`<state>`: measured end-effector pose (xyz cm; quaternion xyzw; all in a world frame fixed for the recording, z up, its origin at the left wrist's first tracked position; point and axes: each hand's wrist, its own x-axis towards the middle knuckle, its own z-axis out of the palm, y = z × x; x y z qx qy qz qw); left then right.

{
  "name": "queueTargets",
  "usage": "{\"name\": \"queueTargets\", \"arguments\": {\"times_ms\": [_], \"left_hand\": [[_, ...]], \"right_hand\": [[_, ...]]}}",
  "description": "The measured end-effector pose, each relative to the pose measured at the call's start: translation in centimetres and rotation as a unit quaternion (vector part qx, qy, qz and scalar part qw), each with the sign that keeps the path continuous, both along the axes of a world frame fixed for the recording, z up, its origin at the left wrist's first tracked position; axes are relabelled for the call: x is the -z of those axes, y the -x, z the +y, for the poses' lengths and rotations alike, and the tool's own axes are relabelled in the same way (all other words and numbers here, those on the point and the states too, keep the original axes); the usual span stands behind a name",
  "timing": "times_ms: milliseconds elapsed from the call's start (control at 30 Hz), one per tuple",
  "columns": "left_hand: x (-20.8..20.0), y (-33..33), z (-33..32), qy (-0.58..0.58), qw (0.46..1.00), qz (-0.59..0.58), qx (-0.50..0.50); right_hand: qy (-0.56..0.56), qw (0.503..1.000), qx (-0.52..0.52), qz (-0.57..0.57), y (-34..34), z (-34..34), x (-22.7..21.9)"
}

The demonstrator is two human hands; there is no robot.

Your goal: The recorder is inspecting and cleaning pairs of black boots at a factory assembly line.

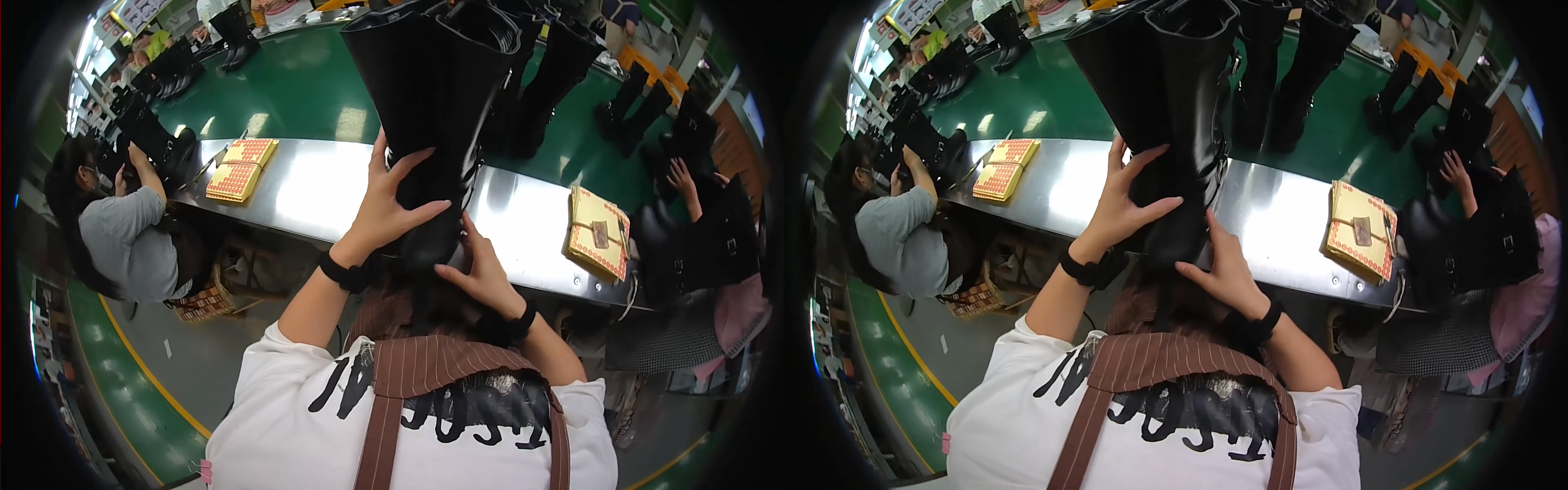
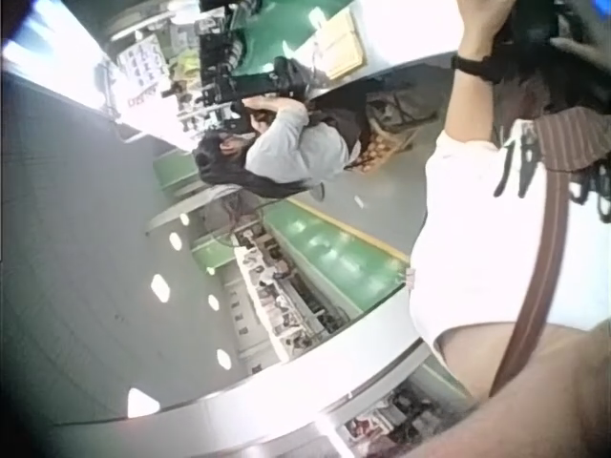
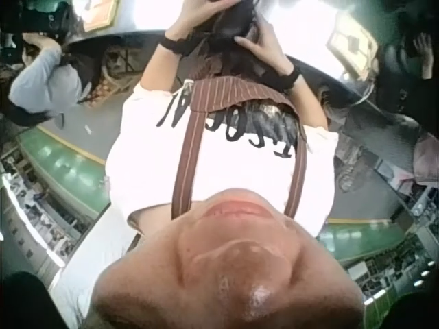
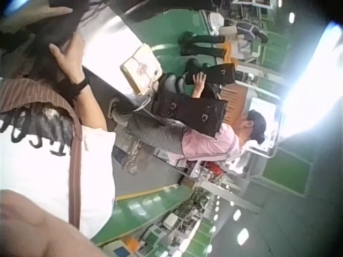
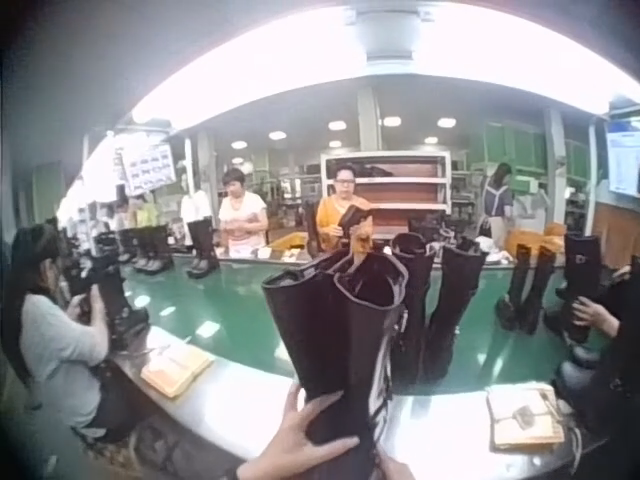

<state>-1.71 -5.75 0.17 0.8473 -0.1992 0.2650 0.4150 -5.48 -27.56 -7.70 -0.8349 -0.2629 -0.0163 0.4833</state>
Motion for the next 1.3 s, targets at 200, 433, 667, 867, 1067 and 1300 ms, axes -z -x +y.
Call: {"name": "queueTargets", "arguments": {"times_ms": [200, 433, 667, 867, 1067, 1300], "left_hand": [[-2.0, -2.0, -2.6, 0.018, 0.992, 0.000, -0.121], [-3.3, -1.8, -2.6, -0.050, 0.983, 0.109, -0.136], [-3.6, -2.2, -2.0, -0.161, 0.976, 0.097, -0.114], [-3.0, -2.5, -0.9, -0.071, 0.991, 0.017, -0.112], [-3.3, -4.2, 2.7, -0.060, 0.984, 0.102, -0.130], [-7.7, -6.2, 8.9, -0.057, 0.976, 0.123, -0.172]], "right_hand": [[-0.041, 0.996, -0.070, 0.039, 0.0, -0.7, -0.1], [-0.069, 0.965, -0.075, 0.242, -0.8, -2.7, -1.7], [-0.060, 0.974, -0.030, 0.217, -3.0, -3.1, -1.8], [-0.088, 0.956, -0.046, 0.274, -3.7, -3.0, -0.9], [-0.158, 0.936, -0.034, 0.312, -5.8, -3.1, -2.7], [-0.190, 0.941, 0.008, 0.280, -10.0, -2.9, -2.0]]}}
